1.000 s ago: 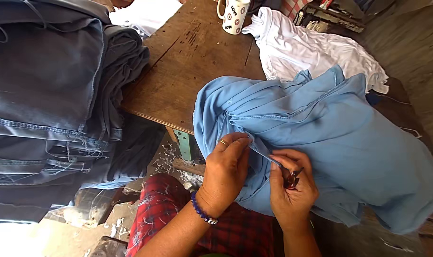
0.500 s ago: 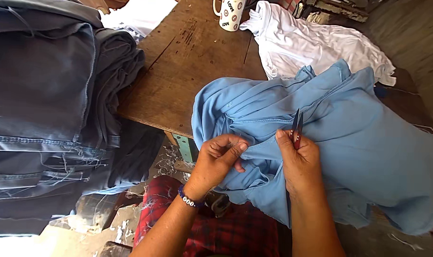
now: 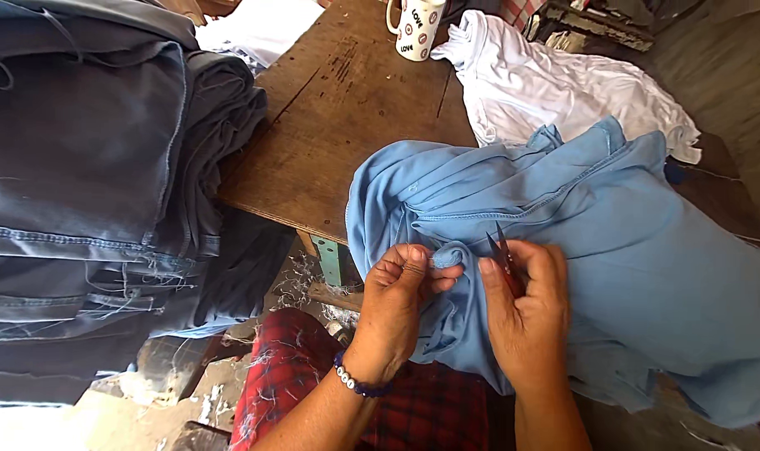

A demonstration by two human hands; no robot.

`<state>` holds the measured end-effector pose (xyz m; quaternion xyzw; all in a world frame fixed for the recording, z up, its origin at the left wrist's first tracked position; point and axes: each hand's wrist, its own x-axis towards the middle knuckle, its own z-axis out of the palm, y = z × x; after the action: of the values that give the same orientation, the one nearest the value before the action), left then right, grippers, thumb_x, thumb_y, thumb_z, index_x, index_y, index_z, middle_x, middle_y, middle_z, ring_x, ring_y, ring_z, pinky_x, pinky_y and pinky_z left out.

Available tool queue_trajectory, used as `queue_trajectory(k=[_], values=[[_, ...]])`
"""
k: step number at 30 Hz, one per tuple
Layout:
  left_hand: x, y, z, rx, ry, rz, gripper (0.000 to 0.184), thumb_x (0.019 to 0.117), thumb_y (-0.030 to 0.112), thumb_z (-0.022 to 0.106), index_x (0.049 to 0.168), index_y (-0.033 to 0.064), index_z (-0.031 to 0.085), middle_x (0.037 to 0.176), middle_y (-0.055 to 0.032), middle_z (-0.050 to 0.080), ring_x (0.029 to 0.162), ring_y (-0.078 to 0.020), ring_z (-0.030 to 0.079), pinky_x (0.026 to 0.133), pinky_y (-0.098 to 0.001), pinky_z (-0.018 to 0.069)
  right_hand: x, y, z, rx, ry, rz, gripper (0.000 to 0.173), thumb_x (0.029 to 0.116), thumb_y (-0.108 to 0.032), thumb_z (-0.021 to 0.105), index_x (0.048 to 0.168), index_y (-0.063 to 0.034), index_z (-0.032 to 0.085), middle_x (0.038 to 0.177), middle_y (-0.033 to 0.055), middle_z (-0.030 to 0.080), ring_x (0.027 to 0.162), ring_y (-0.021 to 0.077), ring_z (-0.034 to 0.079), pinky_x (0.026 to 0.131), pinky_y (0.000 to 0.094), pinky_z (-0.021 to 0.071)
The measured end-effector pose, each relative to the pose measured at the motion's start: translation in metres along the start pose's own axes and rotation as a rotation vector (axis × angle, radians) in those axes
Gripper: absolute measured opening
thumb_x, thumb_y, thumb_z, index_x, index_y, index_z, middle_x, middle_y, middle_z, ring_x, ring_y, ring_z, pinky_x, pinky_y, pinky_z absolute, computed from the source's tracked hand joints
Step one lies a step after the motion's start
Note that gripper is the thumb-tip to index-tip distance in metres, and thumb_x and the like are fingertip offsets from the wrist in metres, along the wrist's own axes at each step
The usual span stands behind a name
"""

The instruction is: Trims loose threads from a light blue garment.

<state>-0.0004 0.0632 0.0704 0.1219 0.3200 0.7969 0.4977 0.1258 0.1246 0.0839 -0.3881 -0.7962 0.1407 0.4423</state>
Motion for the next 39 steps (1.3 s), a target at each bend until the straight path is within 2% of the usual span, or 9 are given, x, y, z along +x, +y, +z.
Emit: queue_trajectory(k=[3,6,10,22,26,29,32,34,39], values=[[-0.003,0.002,0.006,-0.042,0.008,-0.026,0.022,0.1084,0.004,0.041,0.097,0.0029,0.06,0.088,-0.0129,0.074,0.083,-0.0204,0.076,0.082,-0.0327,0.0625,-0.012,-0.003,-0.012,-0.018,0.014,-0.082,0.032,0.1035,-0.03,0.06,0.106,0.002,0.064,0.093,0.0065,0.063,0.081,0.0016,0.058,0.068,0.0149,0.0469],[-0.005,0.003,0.009,-0.063,-0.012,-0.02,0.023,0.1084,0.005,0.041,0.096,0.0038,0.06,0.09,-0.0128,0.074,0.086,-0.0209,0.076,0.085,-0.0338,0.0619,-0.021,-0.002,-0.015,0.004,0.005,-0.095,0.031,0.097,-0.03,0.069,0.097,0.0004,0.072,0.083,0.0025,0.063,0.076,-0.0005,0.057,0.067,0.0121,0.0445],[-0.006,-0.001,0.008,-0.029,-0.033,0.04,0.022,0.1073,0.003,0.042,0.095,0.0046,0.061,0.092,-0.0125,0.074,0.088,-0.0196,0.075,0.086,-0.0337,0.061,-0.024,0.001,-0.009,-0.031,-0.003,-0.072,0.029,0.0922,-0.03,0.074,0.095,-0.0004,0.076,0.083,0.0041,0.072,0.076,0.0002,0.064,0.068,0.0129,0.05],[-0.007,-0.017,-0.003,0.138,-0.13,0.242,0.018,0.1047,0.002,0.048,0.095,0.0086,0.061,0.09,-0.0047,0.071,0.085,-0.0132,0.072,0.085,-0.0332,0.0604,-0.02,-0.008,0.0,-0.197,0.021,-0.122,0.025,0.0924,-0.025,0.072,0.096,-0.0012,0.079,0.083,0.0079,0.074,0.075,0.0094,0.067,0.067,0.0204,0.0514],[-0.005,-0.017,-0.008,0.143,-0.174,0.267,0.017,0.1079,0.009,0.045,0.101,0.01,0.06,0.101,-0.007,0.074,0.092,-0.0173,0.075,0.089,-0.0364,0.0612,-0.019,0.0,0.0,0.056,0.008,-0.04,0.022,0.0909,-0.019,0.074,0.095,0.0022,0.077,0.084,0.0051,0.073,0.077,-0.0009,0.065,0.071,0.0114,0.0517],[0.0,-0.016,-0.017,0.211,-0.302,0.343,0.012,0.1031,0.006,0.054,0.108,0.0103,0.064,0.111,-0.008,0.073,0.103,-0.0196,0.072,0.096,-0.0396,0.0586,-0.017,0.005,-0.002,0.4,0.007,0.099,0.017,0.0885,-0.009,0.075,0.098,0.004,0.07,0.085,-0.0024,0.069,0.076,-0.0063,0.062,0.07,0.0084,0.0528],[0.005,-0.014,-0.014,0.384,-0.291,0.461,0.028,0.0895,-0.009,0.065,0.115,0.0031,0.067,0.105,-0.0048,0.074,0.093,-0.012,0.073,0.085,-0.0299,0.0615,-0.017,0.007,-0.004,0.528,0.014,0.177,0.019,0.0879,-0.008,0.075,0.102,0.0025,0.067,0.083,-0.0049,0.065,0.072,-0.0046,0.059,0.065,0.0089,0.0498],[0.009,-0.014,-0.01,0.487,-0.234,0.535,0.028,0.0851,-0.01,0.073,0.112,-0.0019,0.072,0.105,-0.0053,0.072,0.086,-0.0103,0.071,0.078,-0.0269,0.0633,-0.018,0.006,-0.005,0.58,0.005,0.183,0.025,0.0882,-0.007,0.074,0.108,0.0032,0.063,0.088,-0.0039,0.068,0.077,-0.0033,0.062,0.07,0.0106,0.0531],[0.013,-0.014,-0.007,0.52,-0.165,0.576,0.011,0.0904,-0.005,0.071,0.1,-0.0009,0.075,0.099,-0.0056,0.072,0.076,-0.0114,0.072,0.068,-0.0277,0.0652,-0.021,0.005,-0.006,0.591,-0.02,0.142,0.018,0.0929,-0.005,0.069,0.107,0.0034,0.062,0.09,-0.0049,0.066,0.079,-0.0045,0.062,0.073,0.0101,0.0534]])
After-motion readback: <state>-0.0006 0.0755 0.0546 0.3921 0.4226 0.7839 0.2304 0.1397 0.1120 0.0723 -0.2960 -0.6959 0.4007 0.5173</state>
